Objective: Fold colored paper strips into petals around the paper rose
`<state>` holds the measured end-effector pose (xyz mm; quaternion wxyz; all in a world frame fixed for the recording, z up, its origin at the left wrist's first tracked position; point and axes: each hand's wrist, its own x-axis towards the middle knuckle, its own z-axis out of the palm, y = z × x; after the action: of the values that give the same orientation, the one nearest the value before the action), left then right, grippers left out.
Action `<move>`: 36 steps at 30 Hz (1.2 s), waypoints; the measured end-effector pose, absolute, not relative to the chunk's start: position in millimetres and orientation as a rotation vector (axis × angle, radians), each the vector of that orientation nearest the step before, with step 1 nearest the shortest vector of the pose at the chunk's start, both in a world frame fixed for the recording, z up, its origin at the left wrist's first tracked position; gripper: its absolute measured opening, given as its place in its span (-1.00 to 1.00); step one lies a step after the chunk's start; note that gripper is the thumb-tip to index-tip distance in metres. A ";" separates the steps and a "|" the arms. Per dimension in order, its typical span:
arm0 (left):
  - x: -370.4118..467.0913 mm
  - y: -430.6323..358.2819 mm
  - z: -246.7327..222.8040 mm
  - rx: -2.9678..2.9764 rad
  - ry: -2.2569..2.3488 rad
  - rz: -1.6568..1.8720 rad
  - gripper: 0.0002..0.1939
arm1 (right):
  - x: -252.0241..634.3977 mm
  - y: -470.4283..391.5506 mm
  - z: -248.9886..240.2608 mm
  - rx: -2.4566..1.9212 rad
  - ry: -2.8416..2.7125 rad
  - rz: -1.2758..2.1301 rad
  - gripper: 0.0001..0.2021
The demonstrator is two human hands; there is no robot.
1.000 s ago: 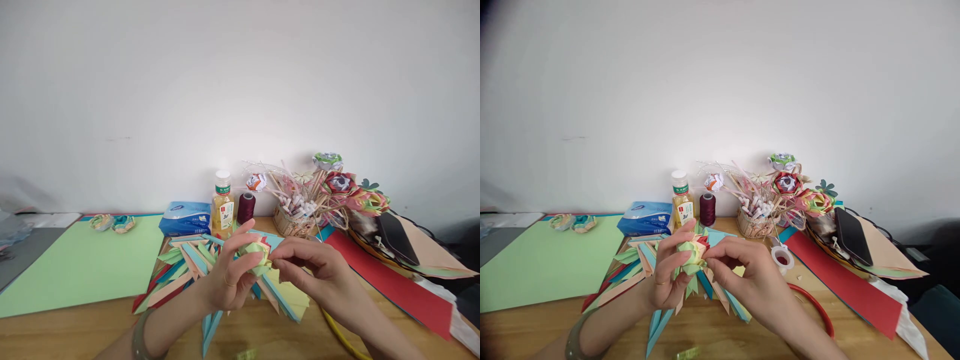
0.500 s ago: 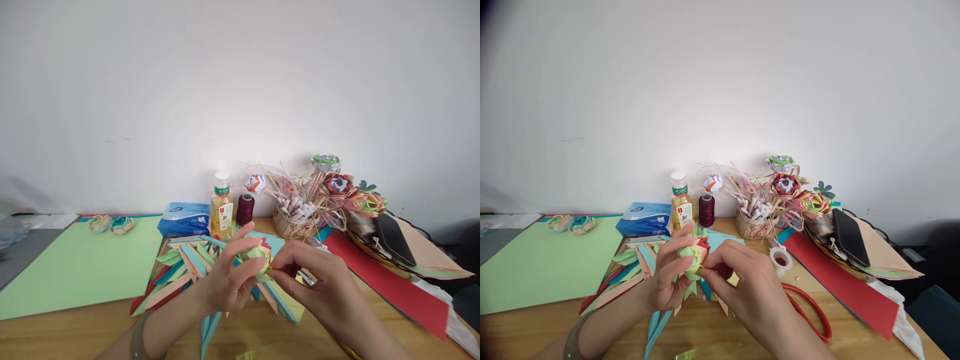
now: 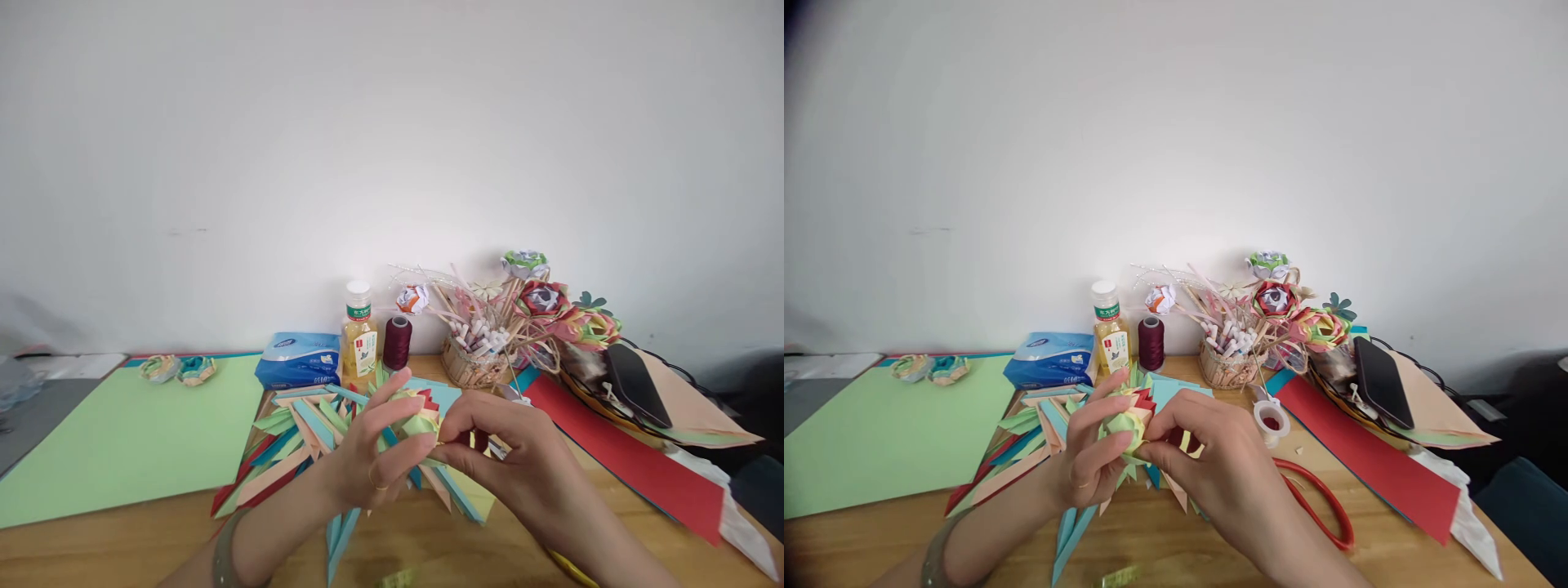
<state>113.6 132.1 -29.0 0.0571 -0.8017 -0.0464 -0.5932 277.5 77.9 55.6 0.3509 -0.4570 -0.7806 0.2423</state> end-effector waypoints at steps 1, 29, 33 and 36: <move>113.6 132.1 -29.5 -2.429 -0.149 -1.801 -0.74 | 277.6 77.4 56.2 -1.181 -2.024 0.626 -0.85; 113.1 134.5 -26.3 -2.588 -0.186 -1.805 -0.71 | 281.2 92.1 50.0 -1.184 -2.045 0.719 -0.73; 112.5 136.4 -28.1 -2.615 -0.223 -1.844 -0.71 | 285.5 93.4 52.1 -1.115 -2.071 0.773 -0.84; 112.8 137.2 -29.8 -2.622 -0.228 -1.850 -0.70 | 288.2 93.8 52.5 -1.103 -2.081 0.797 -0.84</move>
<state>112.8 137.2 -29.8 -0.0374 -0.8145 -0.0707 -0.5747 288.2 93.8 52.5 0.3218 -0.4201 -0.7924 0.3036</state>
